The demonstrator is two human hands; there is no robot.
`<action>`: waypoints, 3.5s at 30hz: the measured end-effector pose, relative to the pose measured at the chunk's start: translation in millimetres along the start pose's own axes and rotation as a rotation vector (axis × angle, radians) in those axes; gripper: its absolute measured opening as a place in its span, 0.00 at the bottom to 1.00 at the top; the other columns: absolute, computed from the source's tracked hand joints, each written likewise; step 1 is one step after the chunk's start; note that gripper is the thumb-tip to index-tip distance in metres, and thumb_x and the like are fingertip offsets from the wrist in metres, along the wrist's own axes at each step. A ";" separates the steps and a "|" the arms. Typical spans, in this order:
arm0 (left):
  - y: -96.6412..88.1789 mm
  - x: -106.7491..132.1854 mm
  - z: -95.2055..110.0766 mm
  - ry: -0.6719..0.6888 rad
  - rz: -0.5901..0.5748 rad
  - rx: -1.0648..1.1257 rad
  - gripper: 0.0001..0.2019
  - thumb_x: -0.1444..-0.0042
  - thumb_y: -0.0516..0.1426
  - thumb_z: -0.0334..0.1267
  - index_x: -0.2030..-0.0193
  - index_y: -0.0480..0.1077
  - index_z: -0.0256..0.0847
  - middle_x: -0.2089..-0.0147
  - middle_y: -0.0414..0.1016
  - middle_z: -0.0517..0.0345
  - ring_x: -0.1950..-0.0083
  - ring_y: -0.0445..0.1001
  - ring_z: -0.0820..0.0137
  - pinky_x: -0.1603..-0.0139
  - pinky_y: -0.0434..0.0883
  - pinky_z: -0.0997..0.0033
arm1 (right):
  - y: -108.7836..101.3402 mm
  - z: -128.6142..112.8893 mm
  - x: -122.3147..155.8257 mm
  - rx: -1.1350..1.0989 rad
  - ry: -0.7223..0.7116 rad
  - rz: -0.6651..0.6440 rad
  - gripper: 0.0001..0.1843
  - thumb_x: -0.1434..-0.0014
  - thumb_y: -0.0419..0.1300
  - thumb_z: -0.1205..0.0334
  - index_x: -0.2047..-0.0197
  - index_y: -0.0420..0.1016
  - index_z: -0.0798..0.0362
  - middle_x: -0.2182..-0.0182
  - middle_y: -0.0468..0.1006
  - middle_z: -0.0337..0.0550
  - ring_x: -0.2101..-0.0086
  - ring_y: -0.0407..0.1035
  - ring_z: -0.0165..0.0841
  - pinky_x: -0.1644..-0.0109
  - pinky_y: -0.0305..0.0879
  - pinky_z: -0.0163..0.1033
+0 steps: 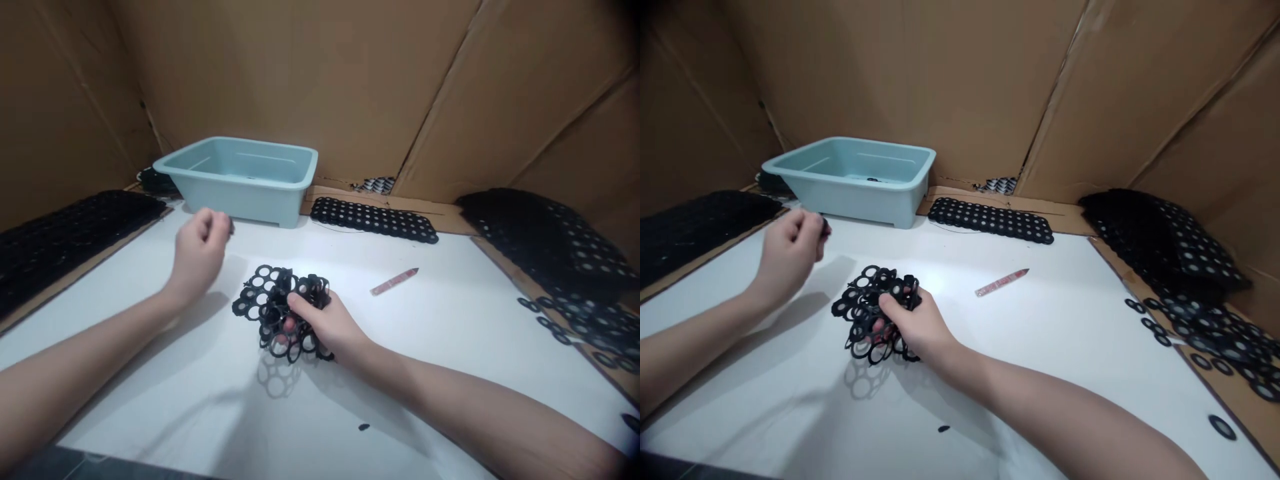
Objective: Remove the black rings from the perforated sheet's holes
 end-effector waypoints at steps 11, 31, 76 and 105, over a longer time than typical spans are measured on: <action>21.1 53.5 -0.4 0.497 -0.460 -0.412 0.09 0.42 0.44 0.37 0.73 0.57 0.41 0.78 0.60 0.63 0.79 0.57 0.76 0.75 0.57 0.75 | 2.6 -0.5 11.9 0.104 -0.294 -0.081 0.15 0.43 0.51 0.48 0.67 0.61 0.52 0.77 0.65 0.35 0.80 0.62 0.25 0.77 0.62 0.32; 22.4 58.7 5.2 0.320 -0.429 -0.216 0.11 0.40 0.43 0.38 0.73 0.56 0.40 0.76 0.62 0.63 0.76 0.60 0.77 0.74 0.59 0.76 | -2.3 -1.4 10.6 0.385 -0.518 -0.072 0.10 0.39 0.46 0.57 0.69 0.60 0.52 0.73 0.64 0.38 0.72 0.59 0.27 0.68 0.59 0.32; 26.3 36.7 -6.7 0.203 -0.303 -0.266 0.15 0.40 0.42 0.41 0.77 0.53 0.40 0.81 0.54 0.65 0.78 0.54 0.76 0.75 0.54 0.75 | -7.1 -4.0 -3.1 -0.155 -0.008 0.045 0.06 0.52 0.61 0.63 0.70 0.71 0.55 0.69 0.76 0.43 0.70 0.71 0.32 0.64 0.68 0.38; 34.7 54.4 1.0 0.160 -0.498 -0.067 0.10 0.39 0.43 0.39 0.66 0.62 0.40 0.75 0.68 0.63 0.74 0.65 0.76 0.72 0.61 0.75 | -4.6 1.2 -2.5 -0.243 0.041 0.028 0.15 0.48 0.57 0.50 0.69 0.69 0.55 0.75 0.73 0.40 0.75 0.67 0.29 0.67 0.65 0.37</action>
Point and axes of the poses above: each hand's wrist, its own x-axis away from the middle knuckle, its own y-axis out of the palm, z = x × y, the point moved 1 cm from there along -x, towards the middle knuckle
